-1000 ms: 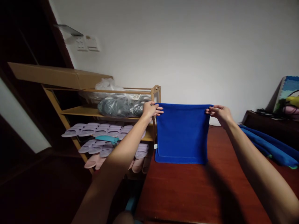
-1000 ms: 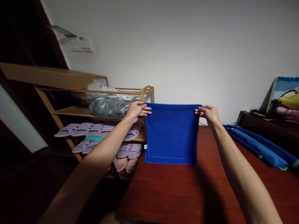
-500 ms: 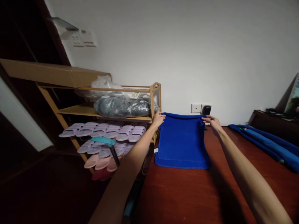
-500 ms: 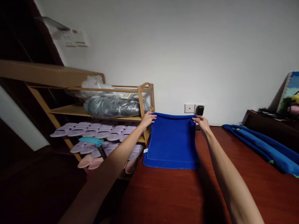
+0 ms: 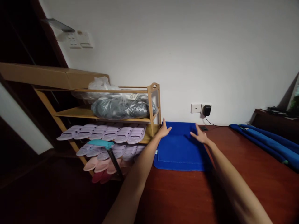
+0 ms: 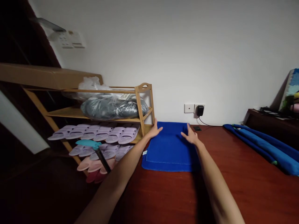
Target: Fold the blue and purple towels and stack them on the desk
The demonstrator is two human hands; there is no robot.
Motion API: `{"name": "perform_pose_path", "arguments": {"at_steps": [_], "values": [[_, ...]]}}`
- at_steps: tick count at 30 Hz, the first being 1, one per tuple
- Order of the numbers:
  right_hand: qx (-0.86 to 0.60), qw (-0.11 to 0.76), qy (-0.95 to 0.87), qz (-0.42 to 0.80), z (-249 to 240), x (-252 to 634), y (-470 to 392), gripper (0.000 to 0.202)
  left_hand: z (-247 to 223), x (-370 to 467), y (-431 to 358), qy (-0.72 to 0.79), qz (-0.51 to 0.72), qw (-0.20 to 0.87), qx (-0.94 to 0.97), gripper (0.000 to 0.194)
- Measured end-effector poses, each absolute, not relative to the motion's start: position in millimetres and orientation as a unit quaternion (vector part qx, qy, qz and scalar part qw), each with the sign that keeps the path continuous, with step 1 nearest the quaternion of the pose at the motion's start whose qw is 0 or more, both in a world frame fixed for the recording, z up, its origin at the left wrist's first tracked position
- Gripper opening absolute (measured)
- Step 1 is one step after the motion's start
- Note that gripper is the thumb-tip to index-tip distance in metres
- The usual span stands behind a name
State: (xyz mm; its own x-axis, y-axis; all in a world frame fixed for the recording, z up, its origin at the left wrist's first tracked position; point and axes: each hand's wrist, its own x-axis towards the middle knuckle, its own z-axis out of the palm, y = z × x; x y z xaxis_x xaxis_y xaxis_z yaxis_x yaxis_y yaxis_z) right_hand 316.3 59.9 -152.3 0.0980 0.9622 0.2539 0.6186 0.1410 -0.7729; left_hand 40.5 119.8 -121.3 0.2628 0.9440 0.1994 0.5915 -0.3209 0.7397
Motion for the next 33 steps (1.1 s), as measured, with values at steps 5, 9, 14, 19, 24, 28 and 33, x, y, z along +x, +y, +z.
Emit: {"name": "perform_pose_path", "arguments": {"at_steps": [5, 9, 14, 19, 24, 28, 33], "values": [[-0.665, 0.228, -0.689, 0.178, -195, 306, 45, 0.078, -174, 44, 100, 0.53, 0.176, 0.203, 0.804, 0.065], [-0.682, 0.154, -0.701, 0.139, -198, 310, 41, 0.078, -184, 41, 96, 0.529, 0.12, 0.147, 0.827, 0.068], [-0.7, 0.103, -0.699, 0.106, -197, 307, 35, 0.079, -181, 38, 89, 0.529, 0.081, 0.104, 0.838, 0.071], [-0.707, 0.084, -0.697, 0.084, -197, 305, 21, 0.081, -180, 36, 73, 0.532, 0.056, 0.08, 0.841, 0.071], [-0.703, 0.079, -0.704, 0.069, -194, 304, -2, 0.083, -177, 34, 52, 0.53, 0.047, 0.07, 0.844, 0.072], [-0.696, 0.074, -0.711, 0.062, -193, 304, -28, 0.083, -175, 35, 28, 0.526, 0.046, 0.066, 0.846, 0.072], [-0.665, 0.098, -0.74, 0.0, -185, 308, -64, 0.078, -174, 34, -18, 0.521, 0.051, 0.056, 0.85, 0.071]]}}
